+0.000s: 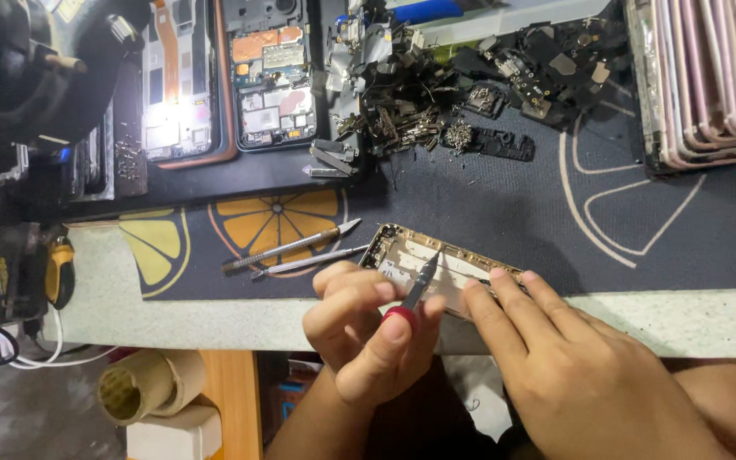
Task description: The person disassembles a smartphone using a screwdriver and tweezers, removes internal components, and places them on the workbench. The person then uses a screwdriver to pry and adjust parts within the phone's chassis.
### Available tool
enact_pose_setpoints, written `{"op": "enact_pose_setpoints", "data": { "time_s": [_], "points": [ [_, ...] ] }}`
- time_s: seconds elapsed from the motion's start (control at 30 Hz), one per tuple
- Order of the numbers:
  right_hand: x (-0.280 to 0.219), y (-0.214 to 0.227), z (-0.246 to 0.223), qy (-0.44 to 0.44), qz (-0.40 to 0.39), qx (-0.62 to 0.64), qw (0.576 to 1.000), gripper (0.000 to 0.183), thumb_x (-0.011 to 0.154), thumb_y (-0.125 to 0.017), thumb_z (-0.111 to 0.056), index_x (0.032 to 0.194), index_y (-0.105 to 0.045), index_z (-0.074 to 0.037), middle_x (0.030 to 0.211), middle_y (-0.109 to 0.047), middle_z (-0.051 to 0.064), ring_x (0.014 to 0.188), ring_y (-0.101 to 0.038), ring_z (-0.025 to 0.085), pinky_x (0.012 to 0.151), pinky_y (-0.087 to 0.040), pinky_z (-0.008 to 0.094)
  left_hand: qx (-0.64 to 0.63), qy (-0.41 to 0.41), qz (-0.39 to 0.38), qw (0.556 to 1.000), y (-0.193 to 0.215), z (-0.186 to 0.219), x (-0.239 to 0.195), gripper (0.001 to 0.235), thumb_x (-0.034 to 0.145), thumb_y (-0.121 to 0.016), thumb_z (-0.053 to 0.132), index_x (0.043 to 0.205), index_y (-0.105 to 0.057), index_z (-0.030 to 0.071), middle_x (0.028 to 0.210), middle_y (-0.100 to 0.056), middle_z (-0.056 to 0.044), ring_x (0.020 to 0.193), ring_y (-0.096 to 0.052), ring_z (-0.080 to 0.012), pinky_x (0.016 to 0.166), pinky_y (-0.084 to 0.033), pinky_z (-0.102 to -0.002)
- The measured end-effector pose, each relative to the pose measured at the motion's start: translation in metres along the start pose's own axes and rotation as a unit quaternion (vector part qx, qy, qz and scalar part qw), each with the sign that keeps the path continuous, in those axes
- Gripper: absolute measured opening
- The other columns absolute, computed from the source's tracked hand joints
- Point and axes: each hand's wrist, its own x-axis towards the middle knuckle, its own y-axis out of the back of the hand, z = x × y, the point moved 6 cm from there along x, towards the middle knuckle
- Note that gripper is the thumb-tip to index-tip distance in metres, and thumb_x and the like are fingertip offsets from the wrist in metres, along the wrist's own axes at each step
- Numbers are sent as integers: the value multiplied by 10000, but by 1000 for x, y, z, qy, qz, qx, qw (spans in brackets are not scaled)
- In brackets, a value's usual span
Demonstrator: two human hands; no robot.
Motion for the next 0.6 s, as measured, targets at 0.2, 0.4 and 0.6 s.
{"op": "enact_pose_setpoints", "data": {
  "time_s": [0.2,0.4,0.6],
  "points": [
    [0,2,0,3,-2,4,1000,494,877,-546,-146,1330,-603,44,1265,-676,254,1202,-674,341,851,-586,379,5,-11,1,1000,-1,2,7,724,847,-824,-48,1415,-441,186,1145,-515,-121,899,-624,-219,745,-484,-380],
    [1,4,-1,4,-7,-7,1000,490,891,-539,-136,1345,-603,38,1266,-674,256,1196,-675,330,833,-587,375,0,-16,-34,999,-1,0,6,772,840,-839,-89,1441,-432,174,1164,-555,-116,904,-648,-223,785,-487,-411],
    [0,3,-1,-10,-13,-11,1000,485,897,-539,-140,1347,-603,29,1271,-673,264,1191,-674,323,835,-588,379,-2,-2,-55,999,-5,-1,7,792,855,-817,-122,1453,-410,200,1218,-577,-139,919,-642,-242,841,-515,-410]
  ]
}}
